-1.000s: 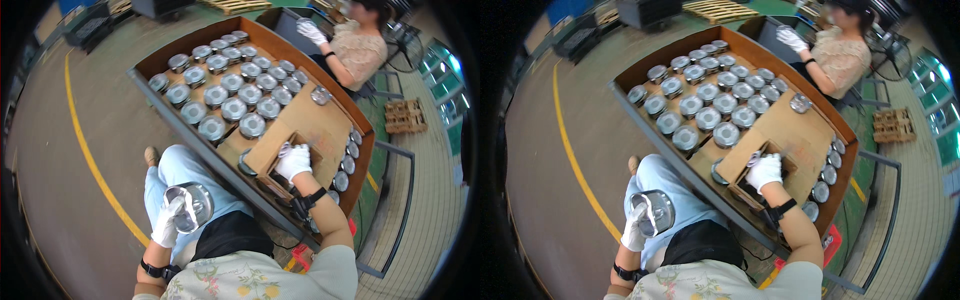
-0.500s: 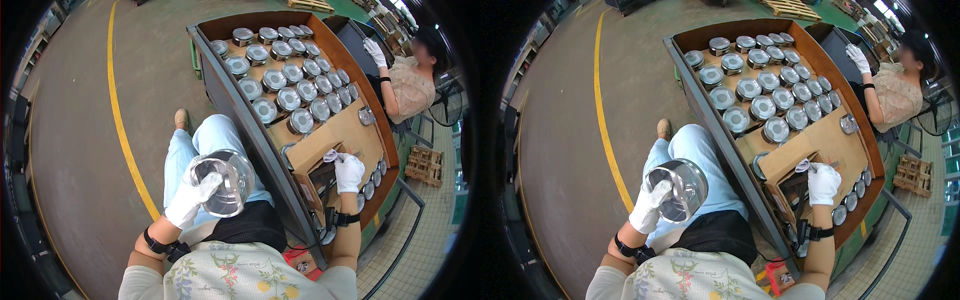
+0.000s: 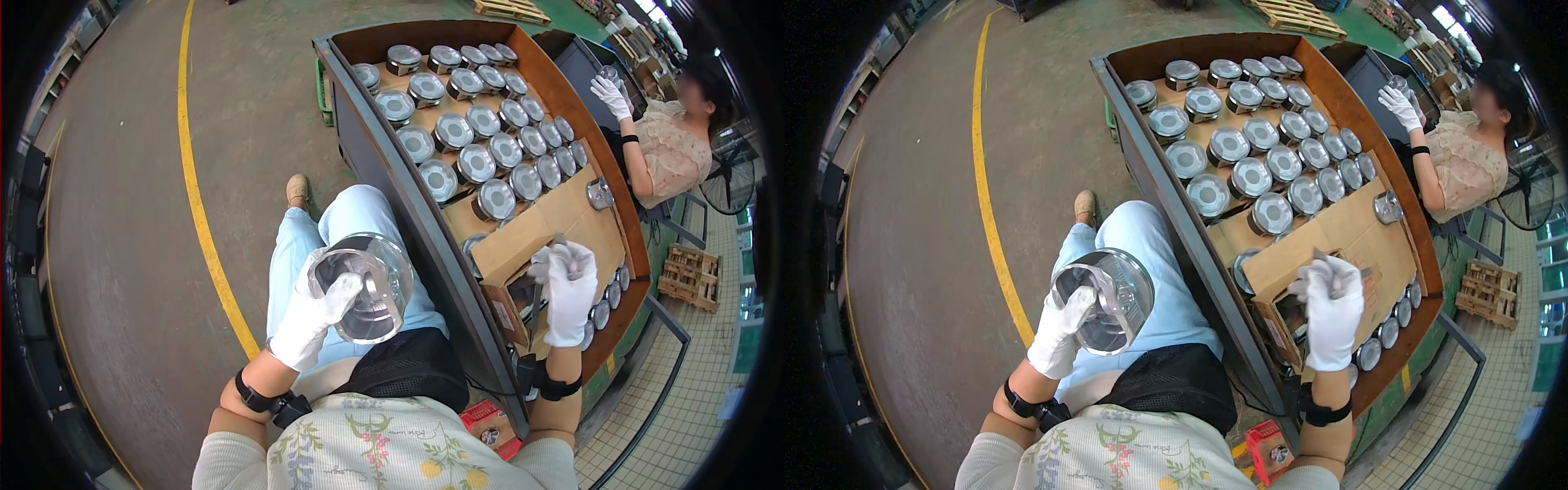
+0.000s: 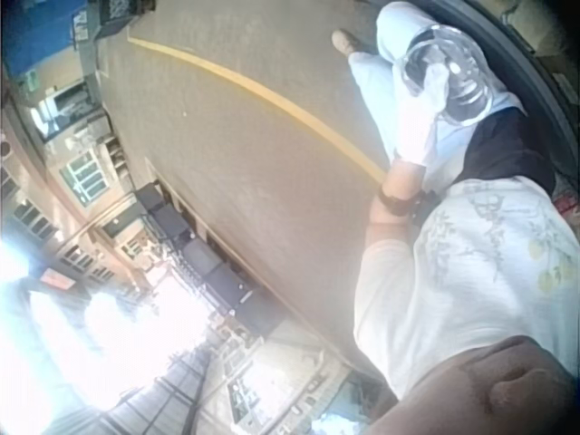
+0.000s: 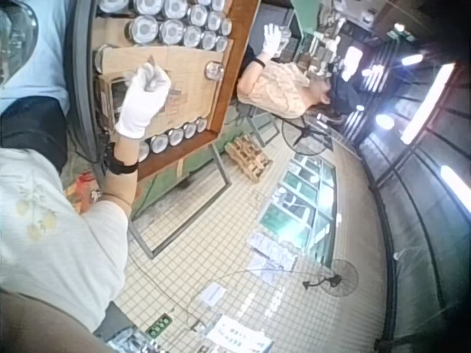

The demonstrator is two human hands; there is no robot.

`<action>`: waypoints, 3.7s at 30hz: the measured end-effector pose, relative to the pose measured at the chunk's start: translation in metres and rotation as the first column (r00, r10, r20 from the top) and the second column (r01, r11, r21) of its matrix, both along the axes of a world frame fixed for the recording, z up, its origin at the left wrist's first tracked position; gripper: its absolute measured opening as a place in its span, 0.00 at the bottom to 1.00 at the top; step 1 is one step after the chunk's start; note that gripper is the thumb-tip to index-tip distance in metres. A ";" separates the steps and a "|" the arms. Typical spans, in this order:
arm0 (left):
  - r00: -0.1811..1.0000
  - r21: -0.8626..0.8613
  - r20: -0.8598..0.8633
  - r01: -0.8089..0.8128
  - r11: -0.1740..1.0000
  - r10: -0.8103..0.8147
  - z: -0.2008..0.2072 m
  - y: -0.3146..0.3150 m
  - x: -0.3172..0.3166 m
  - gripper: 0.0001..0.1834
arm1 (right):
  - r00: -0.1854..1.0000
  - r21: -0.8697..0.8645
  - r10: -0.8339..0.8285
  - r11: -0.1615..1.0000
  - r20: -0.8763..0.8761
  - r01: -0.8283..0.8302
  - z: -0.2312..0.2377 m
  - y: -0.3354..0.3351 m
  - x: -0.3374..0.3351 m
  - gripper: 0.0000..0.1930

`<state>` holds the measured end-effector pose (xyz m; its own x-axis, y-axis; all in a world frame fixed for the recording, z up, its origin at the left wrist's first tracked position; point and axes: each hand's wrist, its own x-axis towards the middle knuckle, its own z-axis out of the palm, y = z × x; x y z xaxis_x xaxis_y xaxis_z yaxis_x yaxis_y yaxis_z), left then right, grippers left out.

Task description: Inspecting and marking metal pistons for quality control in a manufacturing setting.

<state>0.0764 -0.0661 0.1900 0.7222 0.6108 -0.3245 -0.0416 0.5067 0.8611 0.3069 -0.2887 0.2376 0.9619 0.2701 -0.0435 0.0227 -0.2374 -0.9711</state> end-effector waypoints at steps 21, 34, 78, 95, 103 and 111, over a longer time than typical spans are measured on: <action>0.999 0.270 -0.009 -0.042 0.962 0.047 0.015 -0.009 0.004 0.32 | 0.813 -0.065 0.547 0.820 -0.200 -0.568 0.022 0.078 -0.091 0.09; 0.997 0.384 -0.048 -0.042 0.922 0.065 0.012 -0.009 0.005 0.28 | 0.819 -0.064 0.532 0.829 -0.215 -0.555 0.019 0.080 -0.092 0.08; 0.989 0.502 -0.134 0.008 0.865 0.068 -0.021 0.009 0.019 0.26 | 0.993 -0.685 0.104 0.727 0.048 -0.043 0.004 -0.036 0.019 0.18; 0.988 0.460 -0.151 0.063 0.885 0.008 -0.032 0.003 0.026 0.26 | 0.825 -0.995 0.563 -0.095 -0.038 0.019 -0.059 -0.107 0.075 0.07; 0.990 0.284 -0.142 0.050 0.958 -0.010 -0.001 -0.010 0.030 0.23 | 0.702 -0.903 0.658 -0.427 -0.275 0.046 -0.096 -0.098 0.089 0.11; 0.994 0.292 0.067 -0.104 0.951 0.088 -0.015 -0.005 0.024 0.17 | 0.643 -0.786 0.622 -0.616 -0.447 0.049 -0.085 -0.087 0.094 0.18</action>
<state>0.1002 -0.0712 0.1747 0.6668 0.7406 -0.0823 -0.1271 0.2219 0.9668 0.4007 -0.3755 0.1527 0.6649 0.4109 -0.6238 0.7453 -0.3090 0.5909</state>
